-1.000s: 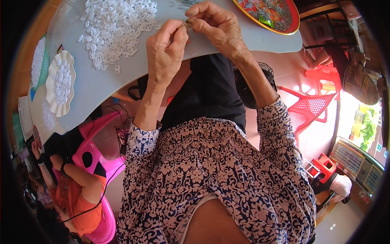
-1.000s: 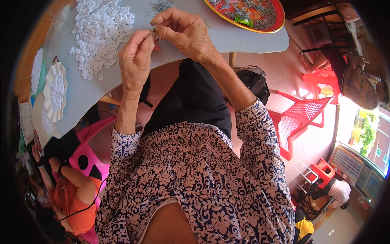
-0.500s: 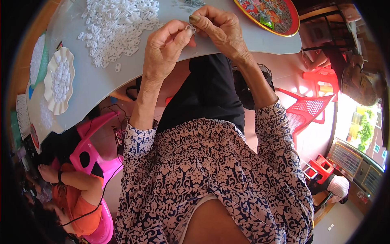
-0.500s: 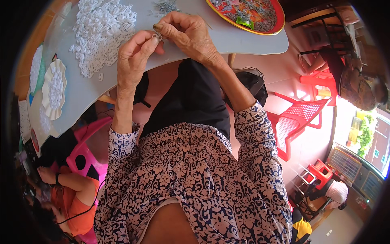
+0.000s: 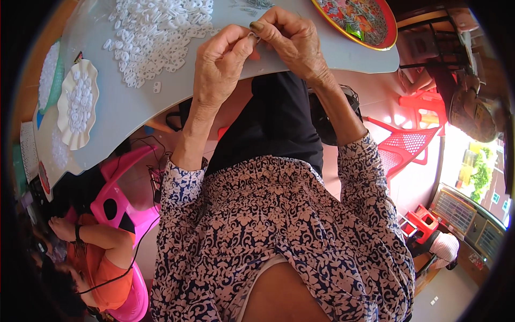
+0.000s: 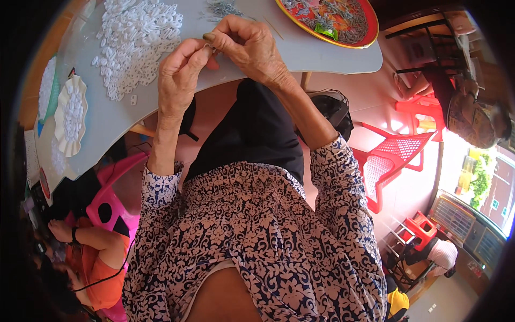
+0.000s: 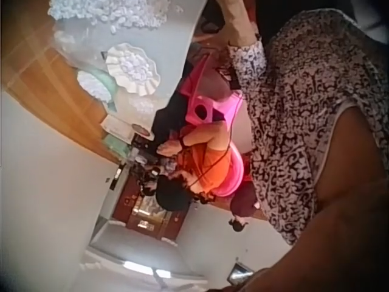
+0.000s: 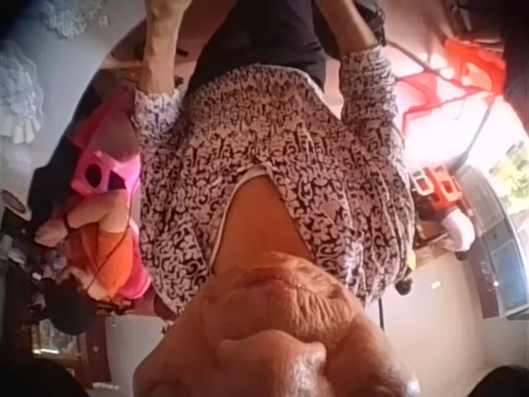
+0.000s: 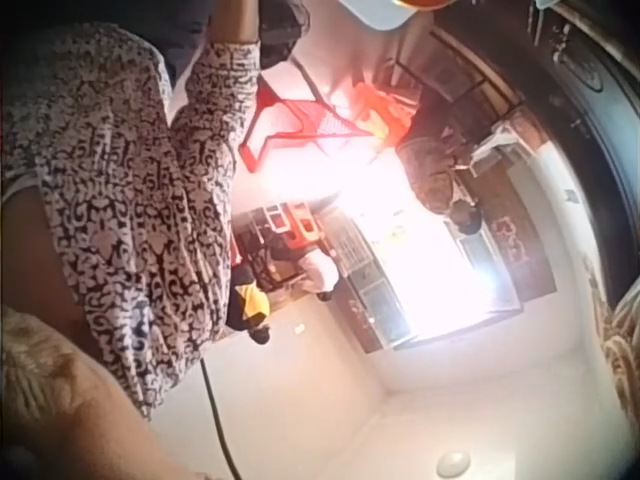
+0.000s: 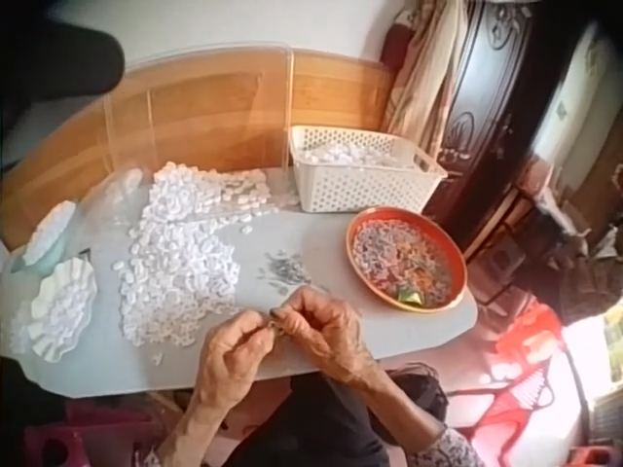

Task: Assembling small white plastic components by hand at a table.

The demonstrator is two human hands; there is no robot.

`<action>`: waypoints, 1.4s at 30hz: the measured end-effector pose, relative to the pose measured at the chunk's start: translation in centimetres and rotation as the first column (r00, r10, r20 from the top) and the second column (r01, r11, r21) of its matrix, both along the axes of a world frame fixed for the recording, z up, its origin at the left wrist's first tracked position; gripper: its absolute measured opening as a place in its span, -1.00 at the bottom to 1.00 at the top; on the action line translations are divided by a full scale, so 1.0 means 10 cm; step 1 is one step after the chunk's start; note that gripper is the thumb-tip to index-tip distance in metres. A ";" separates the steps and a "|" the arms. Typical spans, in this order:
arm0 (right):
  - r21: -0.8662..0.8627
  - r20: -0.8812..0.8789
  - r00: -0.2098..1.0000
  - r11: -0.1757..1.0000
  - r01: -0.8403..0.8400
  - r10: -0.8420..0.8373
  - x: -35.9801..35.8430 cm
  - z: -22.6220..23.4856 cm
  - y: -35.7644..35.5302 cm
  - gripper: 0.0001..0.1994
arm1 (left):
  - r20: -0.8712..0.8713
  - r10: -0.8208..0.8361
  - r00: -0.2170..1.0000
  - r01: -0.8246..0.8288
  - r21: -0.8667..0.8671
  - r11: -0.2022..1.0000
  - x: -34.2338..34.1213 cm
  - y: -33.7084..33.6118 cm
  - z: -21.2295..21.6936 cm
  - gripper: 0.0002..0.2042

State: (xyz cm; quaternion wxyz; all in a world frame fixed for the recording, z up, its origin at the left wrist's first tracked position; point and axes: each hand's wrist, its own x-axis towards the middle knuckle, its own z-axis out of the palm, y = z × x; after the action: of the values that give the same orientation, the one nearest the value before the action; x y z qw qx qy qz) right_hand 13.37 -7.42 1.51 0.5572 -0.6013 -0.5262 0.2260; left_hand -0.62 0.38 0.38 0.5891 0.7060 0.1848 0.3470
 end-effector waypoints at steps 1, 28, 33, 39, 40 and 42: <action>0.006 0.004 1.000 1.000 -0.003 0.003 0.02 -0.03 0.01 -0.77 | -0.006 0.006 1.000 -0.007 -0.027 1.000 0.00 0.00 0.00 -0.86; 0.074 -0.259 0.955 0.989 -0.130 0.145 0.03 -0.05 0.04 -0.83 | -0.042 -0.002 0.999 0.001 -0.032 0.999 0.04 0.05 0.00 -0.80; 0.118 -0.238 0.969 0.992 -0.040 0.067 0.03 -0.08 0.05 -0.85 | -0.123 0.068 0.990 -0.026 0.317 0.948 -0.01 0.11 0.17 -0.86; 0.040 -0.440 0.896 0.999 -0.034 0.048 0.00 0.00 -0.02 -0.83 | -0.129 0.263 0.956 -0.017 0.870 0.492 -0.03 0.93 0.29 -0.85; 0.044 -0.445 0.895 0.999 -0.027 0.044 0.01 0.00 -0.02 -0.83 | -0.133 0.257 0.957 -0.010 0.872 0.489 -0.04 0.99 0.29 -0.85; 0.041 -0.451 0.891 0.999 -0.035 0.050 0.00 0.00 -0.01 -0.83 | -0.289 0.268 0.919 0.152 0.887 0.436 -0.06 1.07 0.27 -0.79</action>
State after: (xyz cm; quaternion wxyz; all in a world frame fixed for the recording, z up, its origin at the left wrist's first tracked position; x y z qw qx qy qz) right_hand 13.38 -7.53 1.48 0.6686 -0.5118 -0.3991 0.3631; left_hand -1.27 11.12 3.08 0.0621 0.9561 0.1100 0.2645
